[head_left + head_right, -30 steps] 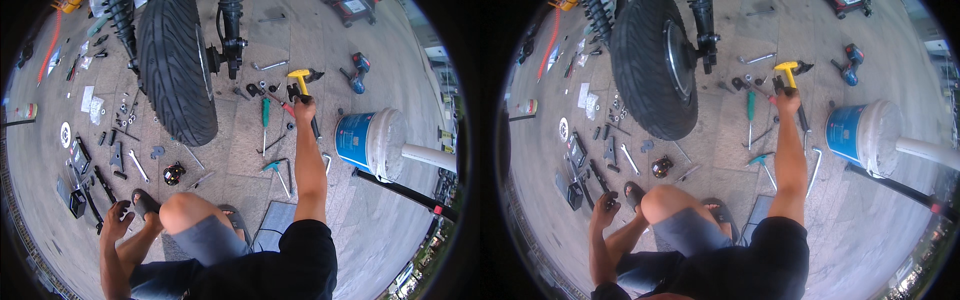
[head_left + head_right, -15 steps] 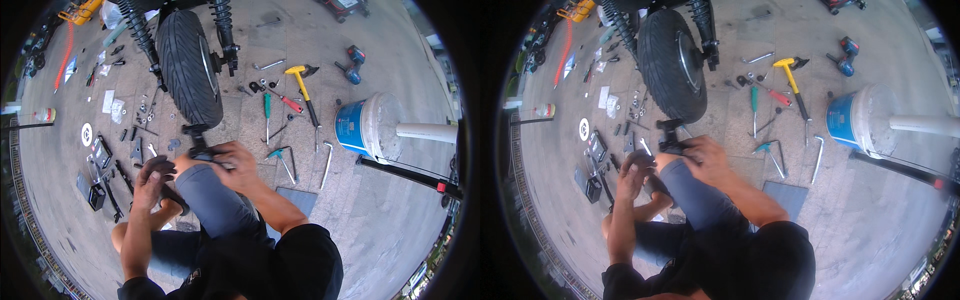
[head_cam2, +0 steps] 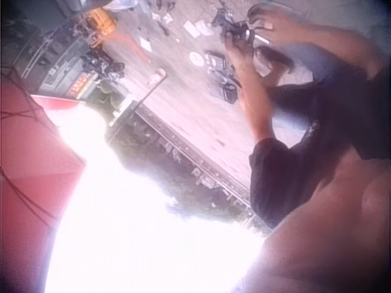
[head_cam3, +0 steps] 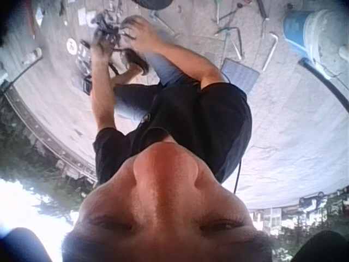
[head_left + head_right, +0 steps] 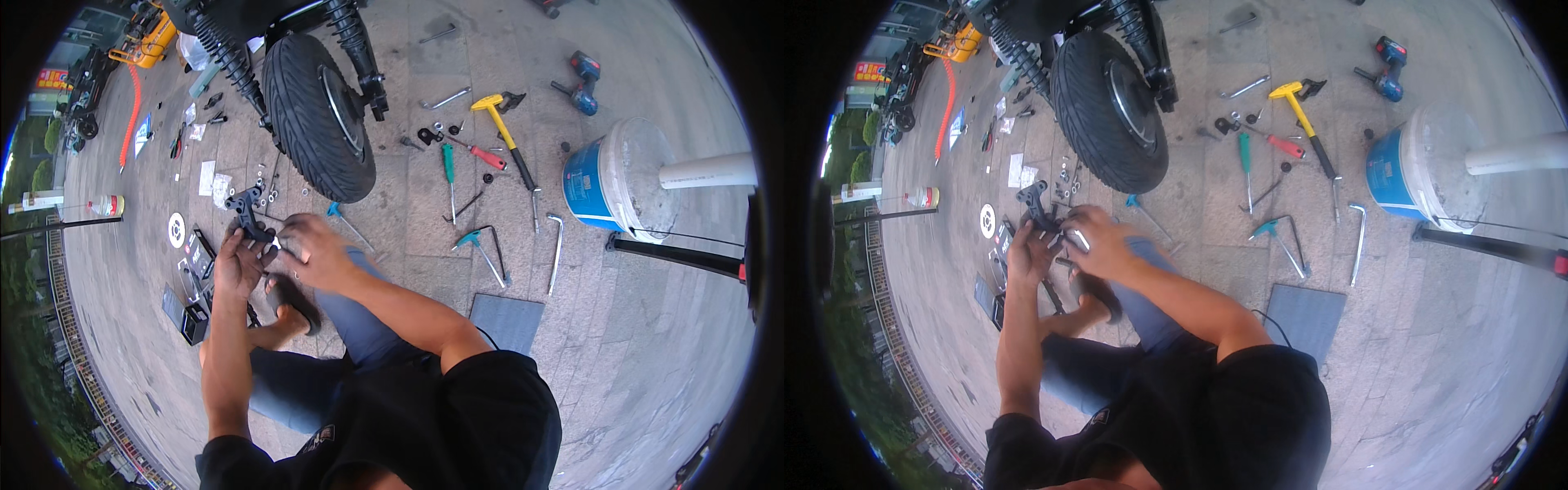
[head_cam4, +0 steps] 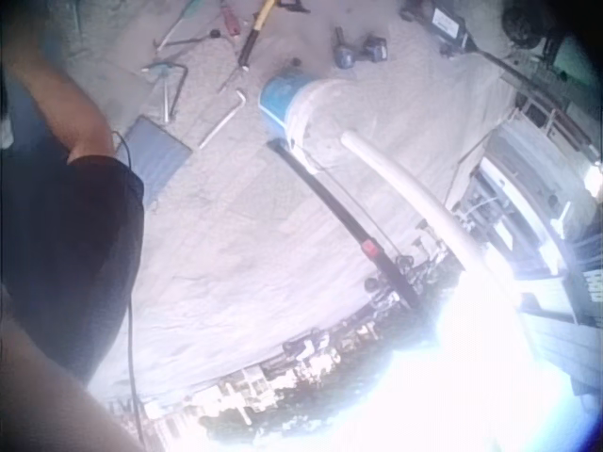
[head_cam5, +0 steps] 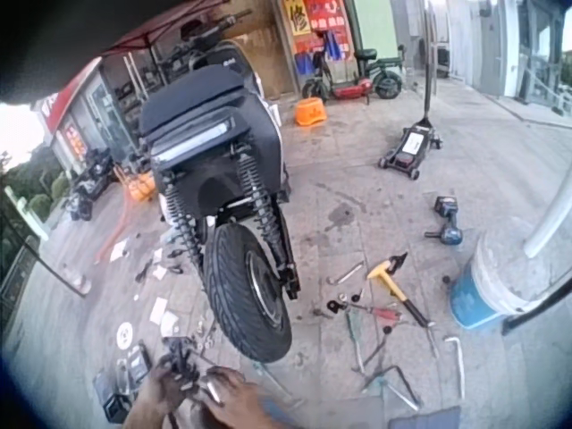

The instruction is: The person is working on the rear brake assembly of a motorcycle. They repeatedly remove and reattach the brake caliper, using a wrench to loosen and tighten bolts, and a hammer to tap the caliper into place. The person also handles the brake disc and various tools scattered on the ground.

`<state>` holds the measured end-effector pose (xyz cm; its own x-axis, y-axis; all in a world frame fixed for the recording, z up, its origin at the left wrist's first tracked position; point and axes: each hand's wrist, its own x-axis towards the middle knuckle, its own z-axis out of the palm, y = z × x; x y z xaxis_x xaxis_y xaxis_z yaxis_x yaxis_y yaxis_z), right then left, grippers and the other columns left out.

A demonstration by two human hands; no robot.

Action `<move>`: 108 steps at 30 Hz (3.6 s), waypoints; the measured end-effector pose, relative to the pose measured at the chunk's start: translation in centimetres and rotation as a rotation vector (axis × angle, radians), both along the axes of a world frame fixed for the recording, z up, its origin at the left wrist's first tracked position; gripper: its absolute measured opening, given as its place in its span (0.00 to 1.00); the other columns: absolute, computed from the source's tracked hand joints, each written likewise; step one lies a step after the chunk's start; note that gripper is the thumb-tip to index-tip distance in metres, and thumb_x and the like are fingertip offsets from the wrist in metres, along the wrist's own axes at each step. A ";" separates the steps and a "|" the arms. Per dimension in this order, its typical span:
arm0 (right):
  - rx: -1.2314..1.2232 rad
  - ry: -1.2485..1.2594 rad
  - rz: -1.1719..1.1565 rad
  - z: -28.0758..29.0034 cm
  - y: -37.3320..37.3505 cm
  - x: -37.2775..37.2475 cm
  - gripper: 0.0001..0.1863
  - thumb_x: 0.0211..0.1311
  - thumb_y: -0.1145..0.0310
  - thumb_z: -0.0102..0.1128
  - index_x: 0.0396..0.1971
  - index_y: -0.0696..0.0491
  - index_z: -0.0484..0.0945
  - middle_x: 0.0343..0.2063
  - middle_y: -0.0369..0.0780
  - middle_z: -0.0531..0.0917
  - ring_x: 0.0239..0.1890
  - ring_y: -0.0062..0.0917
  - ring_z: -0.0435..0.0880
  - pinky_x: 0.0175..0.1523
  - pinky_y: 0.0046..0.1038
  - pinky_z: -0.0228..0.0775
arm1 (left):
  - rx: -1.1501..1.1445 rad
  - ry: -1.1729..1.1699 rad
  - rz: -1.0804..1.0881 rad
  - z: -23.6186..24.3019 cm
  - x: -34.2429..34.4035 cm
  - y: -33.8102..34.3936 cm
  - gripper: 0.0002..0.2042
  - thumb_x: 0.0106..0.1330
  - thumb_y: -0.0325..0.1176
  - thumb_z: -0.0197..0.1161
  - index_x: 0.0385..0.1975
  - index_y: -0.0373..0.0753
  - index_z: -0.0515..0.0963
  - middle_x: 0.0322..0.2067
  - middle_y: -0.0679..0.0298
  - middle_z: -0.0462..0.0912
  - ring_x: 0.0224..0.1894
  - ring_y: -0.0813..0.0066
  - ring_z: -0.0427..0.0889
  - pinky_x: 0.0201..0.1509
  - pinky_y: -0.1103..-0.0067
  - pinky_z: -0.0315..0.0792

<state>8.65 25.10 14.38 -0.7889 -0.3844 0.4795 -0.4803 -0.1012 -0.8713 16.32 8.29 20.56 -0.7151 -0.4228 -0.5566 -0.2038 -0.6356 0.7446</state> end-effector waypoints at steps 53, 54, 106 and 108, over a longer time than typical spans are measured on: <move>0.317 -0.759 -0.413 -9.7 -13.0 -4.2 0.07 0.65 0.70 0.57 0.39 0.56 0.71 0.30 0.41 0.82 0.26 0.21 0.80 0.30 0.22 0.76 | 0.236 0.294 -0.501 -24.5 -14.5 -13.1 0.17 0.63 0.25 0.54 0.52 0.30 0.74 0.43 0.54 0.79 0.45 0.64 0.79 0.45 0.70 0.79; 0.316 -0.756 -0.403 -9.8 -12.9 -4.2 0.07 0.65 0.70 0.57 0.39 0.56 0.71 0.30 0.41 0.82 0.26 0.22 0.80 0.30 0.22 0.76 | 0.240 0.287 -0.502 -24.4 -14.4 -13.1 0.17 0.63 0.24 0.53 0.52 0.29 0.73 0.44 0.53 0.79 0.46 0.62 0.79 0.47 0.69 0.79; 0.287 -0.616 -0.347 -9.4 -13.3 -4.9 0.09 0.64 0.72 0.59 0.39 0.56 0.70 0.28 0.40 0.81 0.26 0.21 0.79 0.29 0.21 0.73 | 0.366 0.285 -0.238 -23.9 -15.6 -11.1 0.18 0.61 0.32 0.65 0.49 0.31 0.76 0.43 0.56 0.81 0.43 0.69 0.80 0.42 0.76 0.76; 0.287 -0.616 -0.349 -9.4 -13.6 -4.8 0.09 0.64 0.72 0.59 0.39 0.57 0.70 0.28 0.40 0.81 0.25 0.21 0.79 0.29 0.21 0.73 | 0.372 0.289 -0.225 -24.2 -15.9 -10.9 0.18 0.61 0.32 0.65 0.49 0.31 0.76 0.43 0.55 0.81 0.43 0.68 0.80 0.43 0.75 0.76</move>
<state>3.80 11.50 4.98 -0.9800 -0.1072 -0.1678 0.1386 0.2376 -0.9614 0.43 -2.66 -3.61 -0.9121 -0.0520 -0.4067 -0.1855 -0.8323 0.5224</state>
